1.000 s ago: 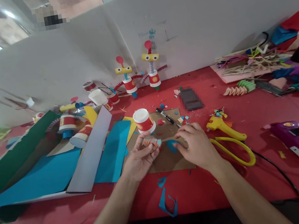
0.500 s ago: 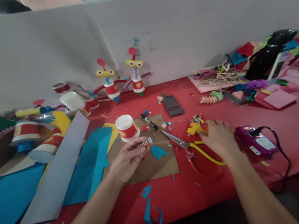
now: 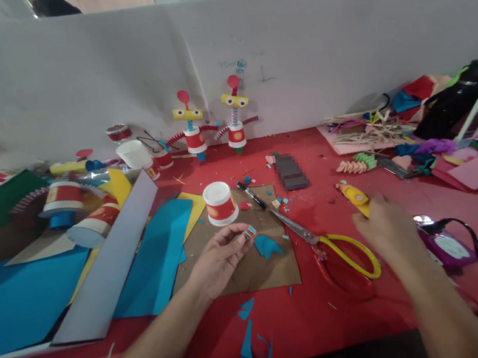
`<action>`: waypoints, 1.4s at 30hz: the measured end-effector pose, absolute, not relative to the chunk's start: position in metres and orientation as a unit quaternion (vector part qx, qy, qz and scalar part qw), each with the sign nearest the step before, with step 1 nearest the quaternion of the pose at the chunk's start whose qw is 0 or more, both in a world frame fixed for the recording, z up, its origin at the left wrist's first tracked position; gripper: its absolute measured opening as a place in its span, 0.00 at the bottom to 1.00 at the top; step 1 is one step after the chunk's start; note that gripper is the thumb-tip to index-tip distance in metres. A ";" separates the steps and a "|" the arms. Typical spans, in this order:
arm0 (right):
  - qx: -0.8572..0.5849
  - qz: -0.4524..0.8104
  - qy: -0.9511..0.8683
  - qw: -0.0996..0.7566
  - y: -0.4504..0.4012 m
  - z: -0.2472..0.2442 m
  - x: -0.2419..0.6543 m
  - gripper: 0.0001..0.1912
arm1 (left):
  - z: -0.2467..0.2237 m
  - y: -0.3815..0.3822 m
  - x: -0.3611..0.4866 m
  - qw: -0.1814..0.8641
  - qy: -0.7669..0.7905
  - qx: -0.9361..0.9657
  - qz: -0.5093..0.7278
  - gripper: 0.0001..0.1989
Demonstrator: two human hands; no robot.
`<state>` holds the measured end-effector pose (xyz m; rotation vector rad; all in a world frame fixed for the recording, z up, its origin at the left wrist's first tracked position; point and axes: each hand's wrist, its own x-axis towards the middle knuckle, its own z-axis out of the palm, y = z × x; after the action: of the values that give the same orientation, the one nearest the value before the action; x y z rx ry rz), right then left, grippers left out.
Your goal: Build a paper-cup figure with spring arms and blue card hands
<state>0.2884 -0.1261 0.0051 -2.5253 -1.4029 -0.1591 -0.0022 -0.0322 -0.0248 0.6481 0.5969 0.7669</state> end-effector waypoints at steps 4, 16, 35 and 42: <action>-0.828 0.102 -0.494 0.246 -0.152 0.015 0.254 0.19 | -0.025 -0.032 -0.003 0.836 0.271 0.305 0.367 0.11; -0.666 0.232 -0.546 0.453 -0.182 -0.003 0.169 0.13 | -0.021 -0.034 -0.007 0.821 0.282 0.332 0.369 0.13; -0.657 0.267 -0.540 0.453 -0.184 -0.006 0.171 0.11 | -0.021 -0.036 -0.006 0.799 0.281 0.382 0.370 0.12; -0.656 0.259 -0.543 0.456 -0.183 -0.003 0.171 0.11 | -0.021 -0.037 -0.006 0.796 0.286 0.386 0.368 0.11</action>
<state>0.1711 -0.1826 -0.0028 -1.6170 -1.3399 0.6380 -0.0056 -0.0366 -0.0208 0.8300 0.6140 0.7910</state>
